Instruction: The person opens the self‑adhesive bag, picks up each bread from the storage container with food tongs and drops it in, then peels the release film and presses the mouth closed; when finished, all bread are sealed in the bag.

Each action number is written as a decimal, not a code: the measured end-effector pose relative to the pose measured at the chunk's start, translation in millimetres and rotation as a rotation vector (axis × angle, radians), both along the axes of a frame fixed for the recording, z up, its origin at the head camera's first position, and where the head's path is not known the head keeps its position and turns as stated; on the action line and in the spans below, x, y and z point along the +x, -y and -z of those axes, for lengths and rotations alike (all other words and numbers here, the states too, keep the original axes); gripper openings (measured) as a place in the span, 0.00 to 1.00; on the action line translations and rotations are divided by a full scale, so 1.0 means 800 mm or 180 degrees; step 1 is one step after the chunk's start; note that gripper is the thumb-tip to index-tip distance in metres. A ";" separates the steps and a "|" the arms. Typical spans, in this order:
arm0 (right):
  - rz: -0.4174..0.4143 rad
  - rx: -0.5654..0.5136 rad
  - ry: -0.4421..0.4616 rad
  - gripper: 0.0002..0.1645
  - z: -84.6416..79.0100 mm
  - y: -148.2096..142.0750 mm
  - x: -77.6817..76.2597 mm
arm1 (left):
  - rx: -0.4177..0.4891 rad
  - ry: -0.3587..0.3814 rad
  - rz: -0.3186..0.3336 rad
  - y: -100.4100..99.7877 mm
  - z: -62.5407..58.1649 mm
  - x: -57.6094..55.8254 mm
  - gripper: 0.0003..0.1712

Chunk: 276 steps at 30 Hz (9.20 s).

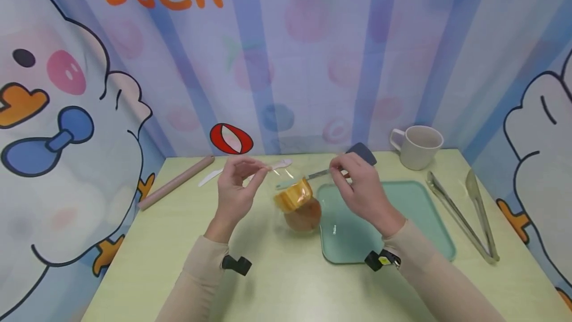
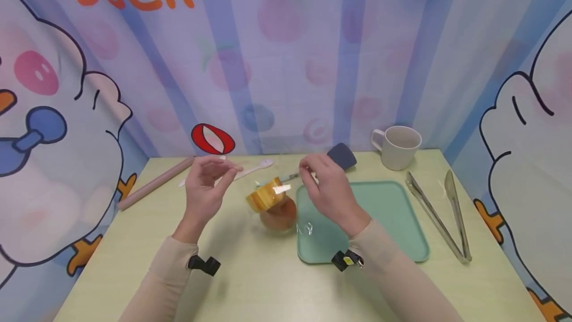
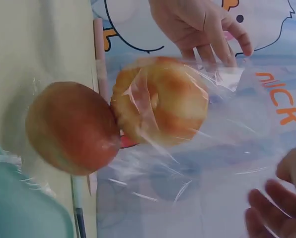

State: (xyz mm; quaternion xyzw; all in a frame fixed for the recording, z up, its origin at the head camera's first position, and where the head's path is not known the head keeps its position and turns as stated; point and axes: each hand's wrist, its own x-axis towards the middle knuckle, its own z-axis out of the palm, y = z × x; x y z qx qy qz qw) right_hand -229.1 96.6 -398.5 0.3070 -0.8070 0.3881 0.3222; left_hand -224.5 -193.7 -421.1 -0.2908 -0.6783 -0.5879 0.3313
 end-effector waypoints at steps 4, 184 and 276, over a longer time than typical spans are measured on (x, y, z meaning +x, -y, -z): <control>-0.0023 -0.0089 0.0187 0.04 -0.003 -0.003 0.001 | 0.0152 0.0003 0.0135 0.000 -0.002 -0.003 0.17; -0.1015 -0.1361 0.1276 0.08 0.001 0.016 -0.001 | -0.1640 -0.0988 -0.1472 0.001 -0.040 -0.007 0.08; -0.0895 -0.1829 0.1227 0.08 -0.012 0.012 -0.010 | -0.2492 0.1556 -0.1841 0.165 0.058 0.027 0.12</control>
